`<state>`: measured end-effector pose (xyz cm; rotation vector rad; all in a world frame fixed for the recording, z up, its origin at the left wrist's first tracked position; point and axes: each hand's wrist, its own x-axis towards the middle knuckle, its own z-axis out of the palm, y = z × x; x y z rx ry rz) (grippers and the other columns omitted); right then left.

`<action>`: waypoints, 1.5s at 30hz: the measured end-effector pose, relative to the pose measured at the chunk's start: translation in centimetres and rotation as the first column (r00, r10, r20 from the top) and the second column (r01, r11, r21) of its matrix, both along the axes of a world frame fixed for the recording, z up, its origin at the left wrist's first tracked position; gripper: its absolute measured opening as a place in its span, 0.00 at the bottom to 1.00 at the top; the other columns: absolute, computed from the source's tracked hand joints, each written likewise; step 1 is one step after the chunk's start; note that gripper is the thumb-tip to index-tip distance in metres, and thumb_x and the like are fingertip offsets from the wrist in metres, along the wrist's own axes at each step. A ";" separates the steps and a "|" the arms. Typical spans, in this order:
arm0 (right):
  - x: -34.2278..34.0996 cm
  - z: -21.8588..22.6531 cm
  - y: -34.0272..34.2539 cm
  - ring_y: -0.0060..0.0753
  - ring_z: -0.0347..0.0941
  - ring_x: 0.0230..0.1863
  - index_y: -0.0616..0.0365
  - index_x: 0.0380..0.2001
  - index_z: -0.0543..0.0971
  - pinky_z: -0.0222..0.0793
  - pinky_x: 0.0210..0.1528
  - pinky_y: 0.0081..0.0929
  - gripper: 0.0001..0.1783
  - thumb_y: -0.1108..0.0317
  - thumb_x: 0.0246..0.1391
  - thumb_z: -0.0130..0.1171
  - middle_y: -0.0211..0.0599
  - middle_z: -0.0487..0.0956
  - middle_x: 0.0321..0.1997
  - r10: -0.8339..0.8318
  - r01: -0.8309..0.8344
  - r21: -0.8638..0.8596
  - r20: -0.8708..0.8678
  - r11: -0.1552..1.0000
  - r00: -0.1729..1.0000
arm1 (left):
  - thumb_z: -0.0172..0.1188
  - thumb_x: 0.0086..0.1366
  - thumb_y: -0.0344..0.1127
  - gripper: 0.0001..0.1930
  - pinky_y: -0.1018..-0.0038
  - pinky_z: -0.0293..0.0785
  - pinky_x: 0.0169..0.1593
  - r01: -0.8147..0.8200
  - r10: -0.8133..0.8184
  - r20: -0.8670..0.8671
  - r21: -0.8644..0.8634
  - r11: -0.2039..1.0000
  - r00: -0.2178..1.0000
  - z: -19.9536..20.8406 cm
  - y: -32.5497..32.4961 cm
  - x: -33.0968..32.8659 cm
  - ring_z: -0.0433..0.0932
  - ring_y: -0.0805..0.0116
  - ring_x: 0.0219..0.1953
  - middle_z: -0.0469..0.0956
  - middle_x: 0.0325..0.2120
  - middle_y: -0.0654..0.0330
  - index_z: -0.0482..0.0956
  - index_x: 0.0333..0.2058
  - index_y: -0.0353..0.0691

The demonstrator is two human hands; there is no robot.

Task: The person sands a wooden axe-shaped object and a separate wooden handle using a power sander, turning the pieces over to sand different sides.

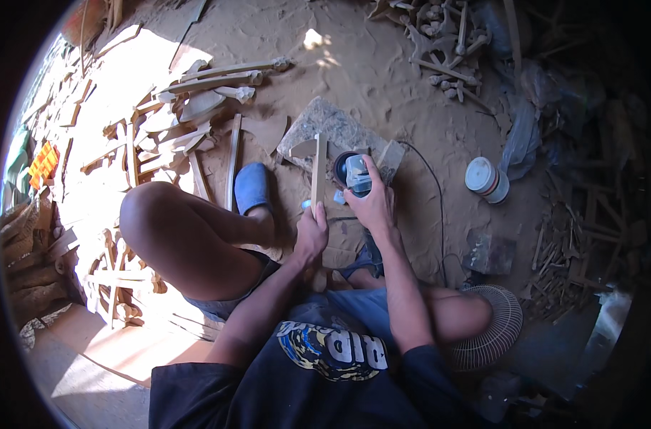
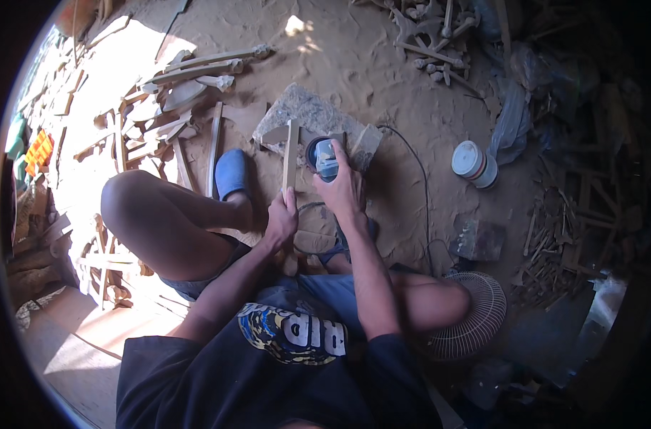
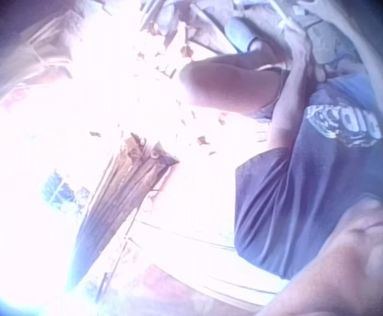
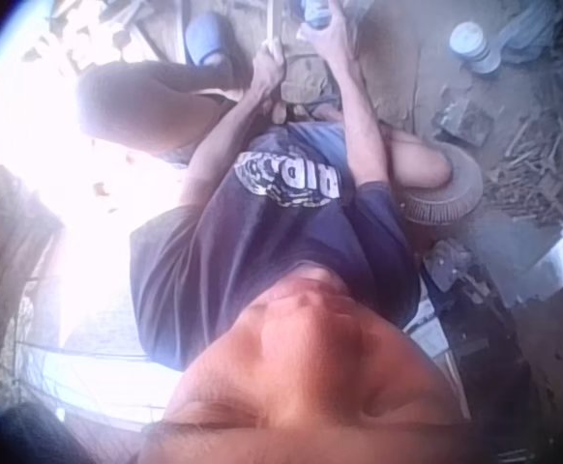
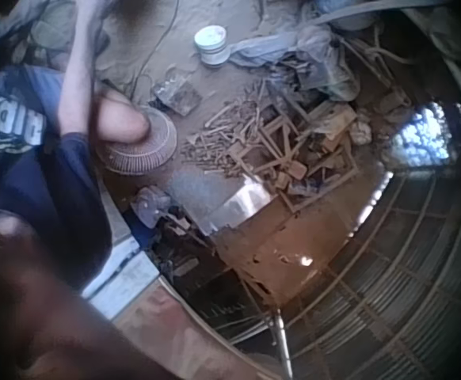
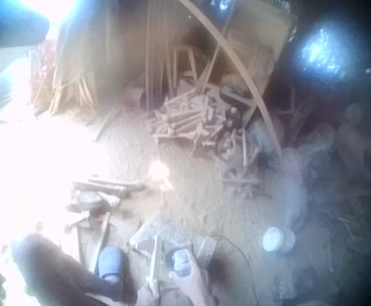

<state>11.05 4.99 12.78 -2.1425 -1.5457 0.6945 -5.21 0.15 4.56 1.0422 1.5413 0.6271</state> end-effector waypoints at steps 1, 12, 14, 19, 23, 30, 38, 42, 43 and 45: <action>0.1 0.1 -0.3 0.67 0.82 0.56 0.44 0.75 0.68 0.79 0.58 0.52 0.49 0.61 0.48 0.77 0.62 0.85 0.56 -0.010 0.010 -0.007 -0.001 1.000 1.000 | 0.45 0.84 0.53 0.28 0.48 0.76 0.46 -0.001 0.001 -0.001 0.004 1.000 1.000 0.0 0.0 0.0 0.83 0.29 0.41 0.82 0.32 0.32 0.78 0.46 0.27; -0.3 2.1 -2.9 0.65 0.81 0.60 0.45 0.76 0.67 0.77 0.62 0.51 0.50 0.59 0.49 0.74 0.61 0.84 0.59 -0.058 0.054 -0.130 -0.027 0.990 0.998 | 0.45 0.84 0.53 0.29 0.50 0.75 0.43 0.023 -0.023 -0.003 0.004 1.000 1.000 -0.9 -0.2 0.0 0.84 0.37 0.35 0.81 0.28 0.36 0.78 0.44 0.27; 0.6 2.2 -3.5 0.65 0.80 0.61 0.46 0.76 0.67 0.77 0.63 0.50 0.50 0.59 0.49 0.74 0.61 0.83 0.61 -0.061 0.054 -0.092 -0.071 0.994 0.996 | 0.45 0.84 0.53 0.29 0.50 0.75 0.43 0.035 -0.034 -0.003 0.010 0.999 0.999 -0.8 -0.2 0.2 0.84 0.38 0.35 0.81 0.28 0.36 0.78 0.43 0.27; 3.6 4.2 -4.8 0.56 0.78 0.67 0.60 0.75 0.66 0.73 0.68 0.43 0.51 0.63 0.48 0.73 0.61 0.79 0.66 -0.105 0.114 0.034 -0.202 0.993 0.974 | 0.43 0.84 0.56 0.30 0.57 0.75 0.31 0.019 -0.019 0.073 -0.010 1.000 0.997 -1.7 -0.3 0.0 0.80 0.57 0.22 0.77 0.20 0.51 0.77 0.41 0.30; 6.0 10.9 -5.0 0.50 0.79 0.66 0.58 0.75 0.67 0.74 0.68 0.41 0.50 0.64 0.49 0.75 0.56 0.80 0.65 -0.135 0.150 0.100 -0.144 0.984 0.980 | 0.44 0.84 0.58 0.28 0.62 0.72 0.25 0.000 0.023 0.185 -0.124 0.992 0.982 -3.0 -0.1 -1.0 0.75 0.66 0.17 0.73 0.18 0.58 0.75 0.41 0.33; 13.8 15.9 -7.6 0.33 0.80 0.58 0.60 0.74 0.67 0.76 0.62 0.34 0.46 0.71 0.53 0.75 0.44 0.79 0.62 -0.176 0.296 0.410 -0.305 0.863 0.936 | 0.58 0.79 0.50 0.20 0.63 0.74 0.24 0.020 -0.019 0.043 -0.011 1.000 0.999 -5.4 -1.3 -0.6 0.74 0.66 0.17 0.76 0.23 0.57 0.70 0.44 0.35; 17.5 14.9 -9.1 0.35 0.78 0.56 0.59 0.78 0.60 0.76 0.61 0.34 0.50 0.71 0.56 0.75 0.46 0.75 0.65 -0.269 0.757 0.374 -0.774 0.537 0.573 | 0.62 0.70 0.34 0.15 0.73 0.72 0.21 -0.040 0.012 0.306 0.083 0.996 0.952 1.4 2.1 -0.4 0.70 0.75 0.18 0.69 0.21 0.66 0.72 0.51 0.40; 19.4 16.6 -9.7 0.35 0.81 0.46 0.54 0.79 0.59 0.83 0.46 0.36 0.49 0.70 0.58 0.73 0.43 0.79 0.55 -0.233 0.835 0.283 -0.873 0.473 0.428 | 0.58 0.66 0.30 0.16 0.74 0.71 0.21 -0.015 -0.079 0.404 0.224 0.974 0.911 4.6 6.9 -0.2 0.69 0.76 0.18 0.68 0.21 0.67 0.72 0.53 0.39; 20.0 16.3 -10.3 0.34 0.81 0.41 0.53 0.78 0.59 0.85 0.40 0.37 0.48 0.70 0.58 0.72 0.42 0.79 0.52 -0.226 0.854 0.213 -0.908 0.475 0.352 | 0.58 0.65 0.29 0.18 0.74 0.70 0.21 0.037 -0.134 0.428 0.228 0.973 0.894 5.1 8.1 -0.4 0.70 0.76 0.18 0.68 0.21 0.67 0.72 0.53 0.39; 21.2 14.8 -10.0 0.34 0.81 0.36 0.55 0.71 0.68 0.85 0.31 0.37 0.39 0.68 0.59 0.72 0.40 0.80 0.45 -0.197 0.902 0.194 -0.938 0.386 0.286 | 0.57 0.61 0.31 0.21 0.73 0.72 0.25 0.272 -0.327 0.076 0.400 0.875 0.942 5.7 12.2 -1.6 0.73 0.74 0.21 0.71 0.22 0.67 0.76 0.54 0.36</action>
